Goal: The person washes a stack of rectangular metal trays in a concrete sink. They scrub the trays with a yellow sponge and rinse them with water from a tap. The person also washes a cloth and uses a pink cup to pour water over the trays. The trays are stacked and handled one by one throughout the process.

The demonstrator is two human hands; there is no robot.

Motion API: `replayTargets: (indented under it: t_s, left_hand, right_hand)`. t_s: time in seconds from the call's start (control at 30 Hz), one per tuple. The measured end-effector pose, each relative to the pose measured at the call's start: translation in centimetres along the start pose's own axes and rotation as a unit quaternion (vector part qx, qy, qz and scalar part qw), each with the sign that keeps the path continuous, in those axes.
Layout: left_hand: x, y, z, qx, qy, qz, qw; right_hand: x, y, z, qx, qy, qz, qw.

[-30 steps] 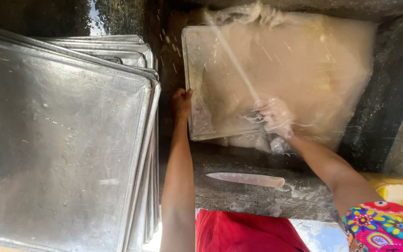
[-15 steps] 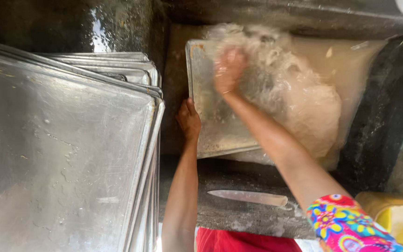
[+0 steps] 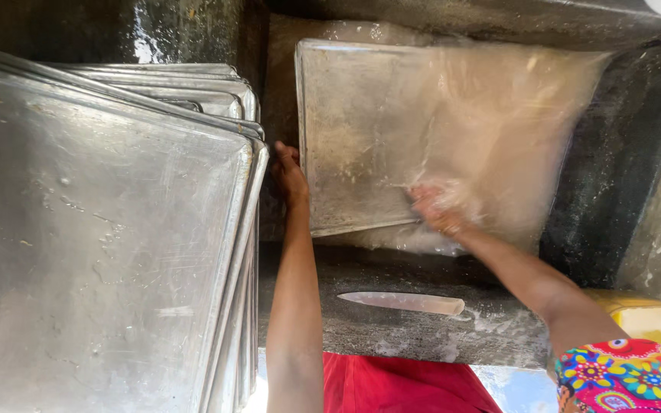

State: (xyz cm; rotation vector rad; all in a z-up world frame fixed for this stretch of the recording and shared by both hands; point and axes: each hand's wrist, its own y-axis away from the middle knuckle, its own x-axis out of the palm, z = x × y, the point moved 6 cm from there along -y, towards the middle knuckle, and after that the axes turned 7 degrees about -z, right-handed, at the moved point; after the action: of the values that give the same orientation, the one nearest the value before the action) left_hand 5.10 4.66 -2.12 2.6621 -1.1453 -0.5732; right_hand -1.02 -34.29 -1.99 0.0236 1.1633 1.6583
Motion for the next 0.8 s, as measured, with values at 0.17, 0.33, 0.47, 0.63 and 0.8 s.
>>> replayTargets:
  t_s: [0.17,0.33,0.47,0.63,0.8]
  left_hand:
    - [-0.4,1.5,-2.4,0.065,-0.044,0.004,0.997]
    - [-0.5,3.2,-4.9,0.213,-0.137,0.008,0.967]
    - [0.1,3.5,-6.8,0.171,-0.152,0.037,0.973]
    - [0.8,1.7,-4.0,0.231,-0.138,0.011,0.963]
    - [2.3,-2.4,2.8,0.019,0.129,0.11,0.985]
  right_hand:
    - [-8.9,-7.3,4.1,-0.201,0.248,-0.43,0.845]
    - [-7.3,-13.7,10.7,-0.163,0.166,-0.511,0.827]
    - [-3.6,-13.4,20.7,-0.237,0.153,-0.537,0.795]
    - [5.7,-8.4,31.5,-0.436,0.175,-0.413,0.78]
    - [13.6,5.1,24.8,-0.483,0.161,-0.231,0.829]
